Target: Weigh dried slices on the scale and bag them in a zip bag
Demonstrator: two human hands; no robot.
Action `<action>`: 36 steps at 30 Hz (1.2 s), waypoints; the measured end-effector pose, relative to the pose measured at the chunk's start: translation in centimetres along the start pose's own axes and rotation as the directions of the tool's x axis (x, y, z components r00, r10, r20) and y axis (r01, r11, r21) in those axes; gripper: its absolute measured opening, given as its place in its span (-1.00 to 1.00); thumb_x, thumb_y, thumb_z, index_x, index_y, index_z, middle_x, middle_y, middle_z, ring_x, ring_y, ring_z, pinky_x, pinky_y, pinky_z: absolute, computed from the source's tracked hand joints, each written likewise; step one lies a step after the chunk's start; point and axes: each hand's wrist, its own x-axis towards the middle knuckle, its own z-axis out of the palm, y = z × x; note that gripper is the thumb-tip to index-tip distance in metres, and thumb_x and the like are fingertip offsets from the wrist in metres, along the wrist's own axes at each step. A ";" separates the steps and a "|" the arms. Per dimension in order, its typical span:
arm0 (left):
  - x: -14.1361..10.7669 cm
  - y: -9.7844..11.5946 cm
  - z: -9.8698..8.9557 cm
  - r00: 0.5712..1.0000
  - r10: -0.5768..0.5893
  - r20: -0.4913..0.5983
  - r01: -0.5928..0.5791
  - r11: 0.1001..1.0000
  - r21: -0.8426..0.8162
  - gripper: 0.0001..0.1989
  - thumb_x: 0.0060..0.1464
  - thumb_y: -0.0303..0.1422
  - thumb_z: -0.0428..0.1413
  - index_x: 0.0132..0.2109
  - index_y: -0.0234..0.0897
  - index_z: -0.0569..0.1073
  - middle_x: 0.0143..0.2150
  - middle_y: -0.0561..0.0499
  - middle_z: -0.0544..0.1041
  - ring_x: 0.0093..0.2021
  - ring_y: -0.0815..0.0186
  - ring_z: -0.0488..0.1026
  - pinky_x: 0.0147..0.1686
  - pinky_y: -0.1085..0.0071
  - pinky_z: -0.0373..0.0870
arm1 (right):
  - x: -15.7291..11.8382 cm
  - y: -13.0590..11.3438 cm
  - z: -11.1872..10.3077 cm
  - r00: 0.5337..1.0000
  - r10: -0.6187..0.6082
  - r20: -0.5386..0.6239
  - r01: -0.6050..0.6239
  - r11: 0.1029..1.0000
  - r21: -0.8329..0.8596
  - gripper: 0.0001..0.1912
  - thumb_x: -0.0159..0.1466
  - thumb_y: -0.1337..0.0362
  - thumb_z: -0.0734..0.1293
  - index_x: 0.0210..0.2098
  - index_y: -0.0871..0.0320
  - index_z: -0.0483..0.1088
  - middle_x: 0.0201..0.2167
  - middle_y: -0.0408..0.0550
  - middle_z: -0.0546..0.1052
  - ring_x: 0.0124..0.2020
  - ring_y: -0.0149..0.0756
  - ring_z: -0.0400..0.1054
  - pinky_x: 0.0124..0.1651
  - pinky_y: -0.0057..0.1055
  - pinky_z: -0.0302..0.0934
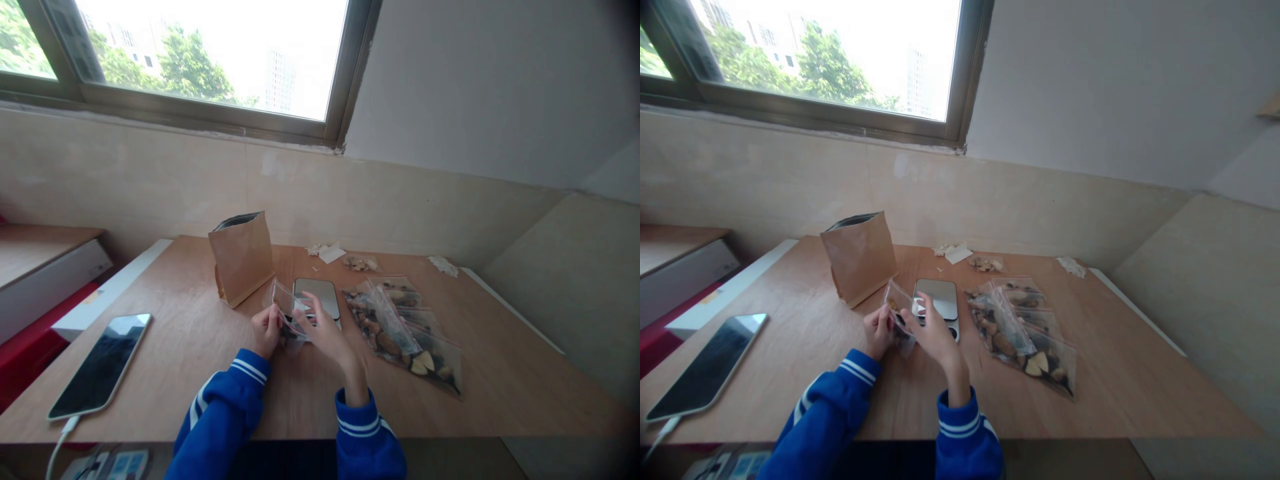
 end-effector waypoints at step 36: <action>-0.6 -0.7 -0.2 0.919 -0.298 0.257 0.335 0.936 -0.112 -0.60 0.16 -0.03 0.03 -0.37 -0.28 0.44 -0.42 0.06 0.43 -0.35 0.32 0.35 -0.31 0.44 0.25 | -6.0 6.3 2.5 0.758 0.201 -0.621 0.011 0.947 0.320 -0.47 0.28 -0.18 0.20 -0.20 0.16 0.45 -0.38 0.01 0.60 -0.32 -0.15 0.50 -0.18 -0.27 0.35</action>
